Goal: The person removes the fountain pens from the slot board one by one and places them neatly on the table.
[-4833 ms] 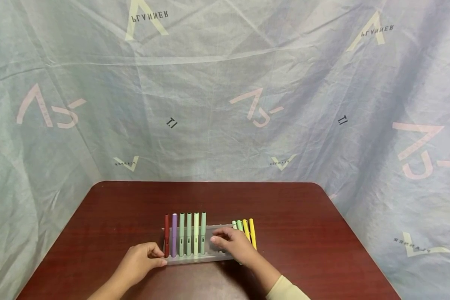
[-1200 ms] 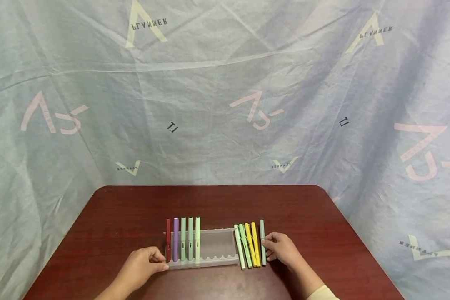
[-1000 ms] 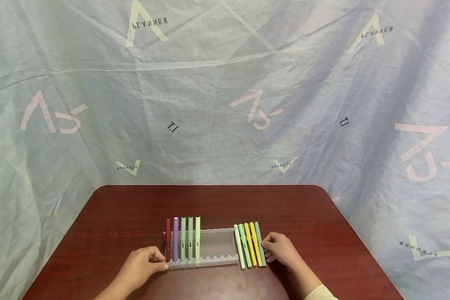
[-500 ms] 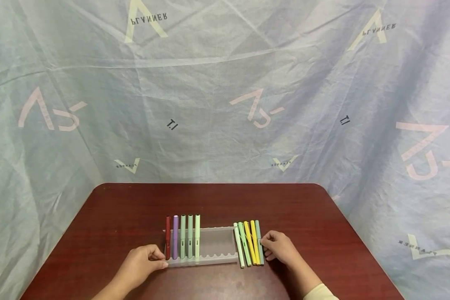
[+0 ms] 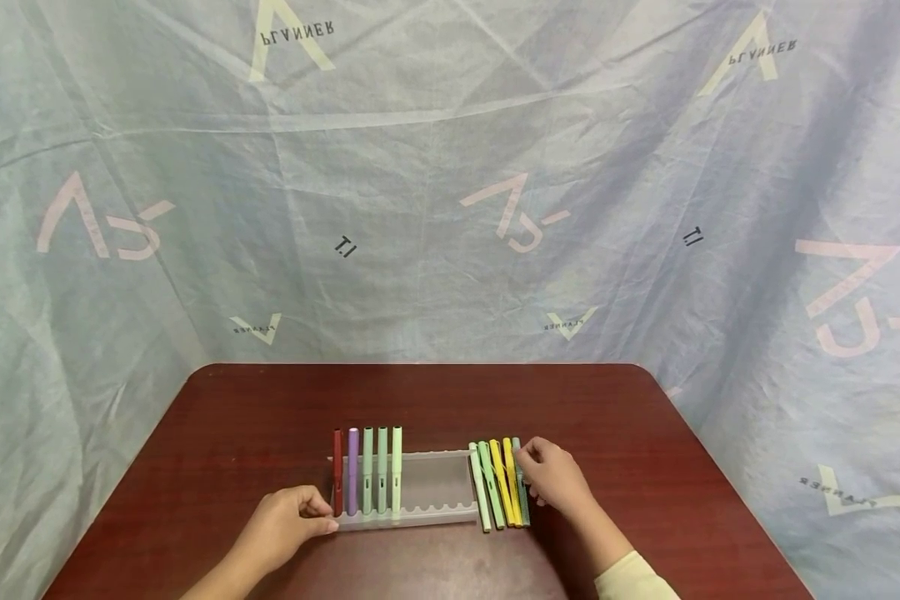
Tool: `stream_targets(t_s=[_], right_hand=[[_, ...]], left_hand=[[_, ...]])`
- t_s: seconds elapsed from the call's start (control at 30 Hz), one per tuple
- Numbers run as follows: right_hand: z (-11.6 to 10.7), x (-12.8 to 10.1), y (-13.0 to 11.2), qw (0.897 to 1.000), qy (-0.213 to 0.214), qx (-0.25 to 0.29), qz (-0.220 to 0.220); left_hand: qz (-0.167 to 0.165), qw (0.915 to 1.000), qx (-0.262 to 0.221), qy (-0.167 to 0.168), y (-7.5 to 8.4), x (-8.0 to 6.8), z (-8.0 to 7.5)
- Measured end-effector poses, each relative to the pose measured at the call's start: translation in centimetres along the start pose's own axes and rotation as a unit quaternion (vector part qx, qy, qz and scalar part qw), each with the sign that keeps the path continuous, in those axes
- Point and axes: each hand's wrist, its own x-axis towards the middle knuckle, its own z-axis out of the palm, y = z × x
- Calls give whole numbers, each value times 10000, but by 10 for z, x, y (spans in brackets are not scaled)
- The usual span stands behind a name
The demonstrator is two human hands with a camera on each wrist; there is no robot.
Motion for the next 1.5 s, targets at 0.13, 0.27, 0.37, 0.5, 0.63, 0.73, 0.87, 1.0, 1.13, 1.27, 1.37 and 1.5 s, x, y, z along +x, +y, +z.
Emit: stream_targets(t_s=[0.13, 0.27, 0.37, 0.5, 0.63, 0.73, 0.87, 1.0, 1.13, 1.27, 1.37, 1.5], right_hand=[[8, -6, -25, 9947, -673, 206, -755], [21, -12, -48, 9794, -1347, 603, -1380], [35, -15, -61, 9741, -1446, 540, -1653], [59, -15, -73, 9742, -1339, 250, -1798], [83, -12, -82, 9759, -1295, 307, -1729], [97, -11, -87, 9785, -1218, 382, -1620], [110, -10, -92, 9811, -1070, 379, -1569], [119, -10, -93, 9818, -1001, 555, -1516], [121, -11, -94, 9810, -924, 679, -1562], [115, -12, -98, 9806, -810, 708, -1639], [109, -13, -101, 9762, -868, 1195, -1591], [106, -13, -100, 9526, -1268, 2348, -1460]], left_hand=[[29, 10000, -27, 20, 0, 0, 1], [24, 10000, -14, 28, 0, 1, 1], [34, 10000, -13, -2, 0, 3, 1], [77, 10000, -22, -41, -1, 2, 1], [83, 9999, -8, -72, -2, 1, 1], [10, 9999, -7, -125, -2, 1, 2], [-71, 9999, 10, -145, -1, 2, 3], [-64, 9999, 8, -123, -1, 1, 2], [-80, 9998, -61, -180, -1, 1, 2], [-59, 9998, -73, -195, 0, 1, 1], [-4, 9999, -25, -138, 0, 1, 0], [43, 10000, -6, -70, -1, 1, -1]])
